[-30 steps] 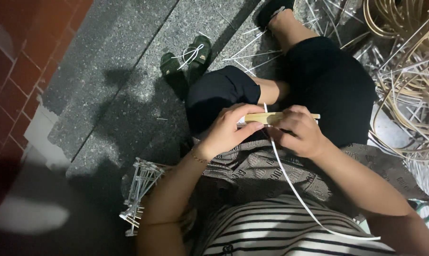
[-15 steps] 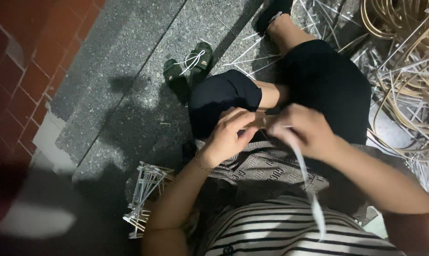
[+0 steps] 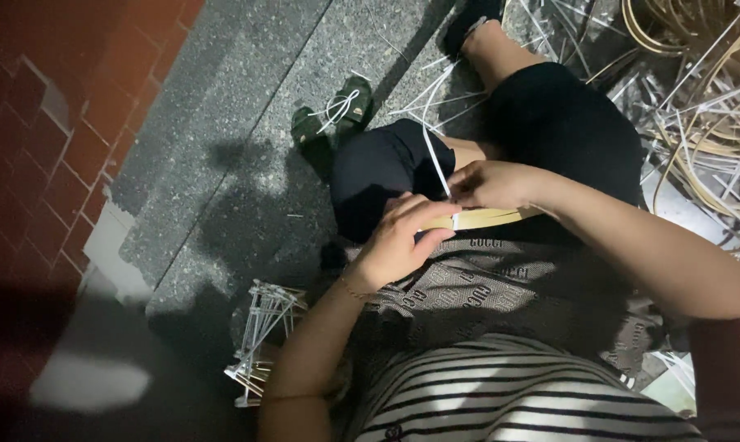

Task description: The recorder is shown binding together thin wooden strips into a circular frame using white plastic ties.

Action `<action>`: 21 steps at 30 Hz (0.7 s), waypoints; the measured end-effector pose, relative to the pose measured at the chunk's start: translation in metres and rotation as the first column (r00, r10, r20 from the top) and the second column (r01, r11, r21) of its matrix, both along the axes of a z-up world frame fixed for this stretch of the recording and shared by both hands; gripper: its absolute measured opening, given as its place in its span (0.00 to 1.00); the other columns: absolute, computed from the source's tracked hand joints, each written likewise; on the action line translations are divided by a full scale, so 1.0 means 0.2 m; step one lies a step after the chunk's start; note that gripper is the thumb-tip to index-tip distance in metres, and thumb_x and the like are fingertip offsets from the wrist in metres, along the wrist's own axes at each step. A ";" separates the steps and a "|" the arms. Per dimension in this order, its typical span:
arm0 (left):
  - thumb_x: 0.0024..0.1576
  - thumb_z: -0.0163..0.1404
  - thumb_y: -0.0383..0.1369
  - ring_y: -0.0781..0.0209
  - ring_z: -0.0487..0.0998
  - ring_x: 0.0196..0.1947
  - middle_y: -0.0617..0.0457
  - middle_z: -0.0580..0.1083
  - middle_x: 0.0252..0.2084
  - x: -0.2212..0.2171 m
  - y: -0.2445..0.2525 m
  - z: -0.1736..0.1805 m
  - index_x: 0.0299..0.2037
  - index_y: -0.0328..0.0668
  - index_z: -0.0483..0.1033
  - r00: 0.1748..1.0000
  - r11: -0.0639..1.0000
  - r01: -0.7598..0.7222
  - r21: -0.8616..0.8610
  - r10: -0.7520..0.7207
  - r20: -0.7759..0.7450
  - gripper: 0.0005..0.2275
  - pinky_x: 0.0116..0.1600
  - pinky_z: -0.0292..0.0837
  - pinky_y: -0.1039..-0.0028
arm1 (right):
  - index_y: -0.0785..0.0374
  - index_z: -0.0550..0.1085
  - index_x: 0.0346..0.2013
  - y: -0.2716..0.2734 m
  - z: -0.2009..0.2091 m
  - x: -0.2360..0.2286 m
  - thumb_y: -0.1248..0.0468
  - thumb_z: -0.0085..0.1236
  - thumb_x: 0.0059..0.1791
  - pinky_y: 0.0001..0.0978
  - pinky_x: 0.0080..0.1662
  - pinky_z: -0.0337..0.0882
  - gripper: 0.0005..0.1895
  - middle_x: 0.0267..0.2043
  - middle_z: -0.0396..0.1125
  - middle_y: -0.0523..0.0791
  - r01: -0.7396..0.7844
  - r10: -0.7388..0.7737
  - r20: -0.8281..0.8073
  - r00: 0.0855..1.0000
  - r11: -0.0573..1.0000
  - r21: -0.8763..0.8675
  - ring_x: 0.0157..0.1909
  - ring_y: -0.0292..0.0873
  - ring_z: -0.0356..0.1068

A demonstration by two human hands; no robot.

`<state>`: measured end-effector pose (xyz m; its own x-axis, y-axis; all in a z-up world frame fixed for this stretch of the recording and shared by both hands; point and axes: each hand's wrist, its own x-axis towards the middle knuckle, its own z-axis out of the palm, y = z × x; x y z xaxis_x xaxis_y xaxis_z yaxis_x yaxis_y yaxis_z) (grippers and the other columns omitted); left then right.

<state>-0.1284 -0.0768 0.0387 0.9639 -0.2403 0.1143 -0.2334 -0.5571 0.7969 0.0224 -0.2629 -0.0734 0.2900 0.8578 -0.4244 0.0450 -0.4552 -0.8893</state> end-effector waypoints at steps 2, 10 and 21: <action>0.56 0.59 0.30 0.51 0.76 0.48 0.51 0.75 0.44 0.02 0.00 0.02 0.50 0.44 0.78 1.000 0.999 -0.008 0.031 0.009 -0.026 0.12 0.58 0.68 0.63 | 0.60 0.79 0.41 -0.02 -0.03 -0.01 0.60 0.61 0.46 0.35 0.45 0.70 0.12 0.34 0.76 0.41 -0.010 0.009 0.030 0.999 0.999 0.035 0.38 0.42 0.74; 0.58 0.54 0.25 0.52 0.84 0.43 0.48 0.79 0.42 0.13 -0.01 0.06 0.48 0.38 0.74 0.968 0.988 -0.018 -0.153 -0.021 -0.250 0.09 0.47 0.78 0.67 | 0.54 0.79 0.38 -0.23 0.36 -0.25 0.61 0.63 0.48 0.42 0.34 0.62 0.05 0.27 0.68 0.43 -0.141 -0.297 0.858 0.419 0.912 0.385 0.30 0.46 0.67; 0.60 0.54 0.27 0.50 0.83 0.44 0.48 0.80 0.43 0.08 -0.02 0.00 0.49 0.40 0.72 0.984 0.995 -0.010 -0.094 -0.007 -0.179 0.09 0.49 0.77 0.65 | 0.60 0.78 0.39 -0.23 0.42 -0.43 0.60 0.66 0.49 0.32 0.42 0.66 0.08 0.44 0.75 0.43 -0.411 -0.534 0.786 0.311 0.670 0.618 0.41 0.41 0.71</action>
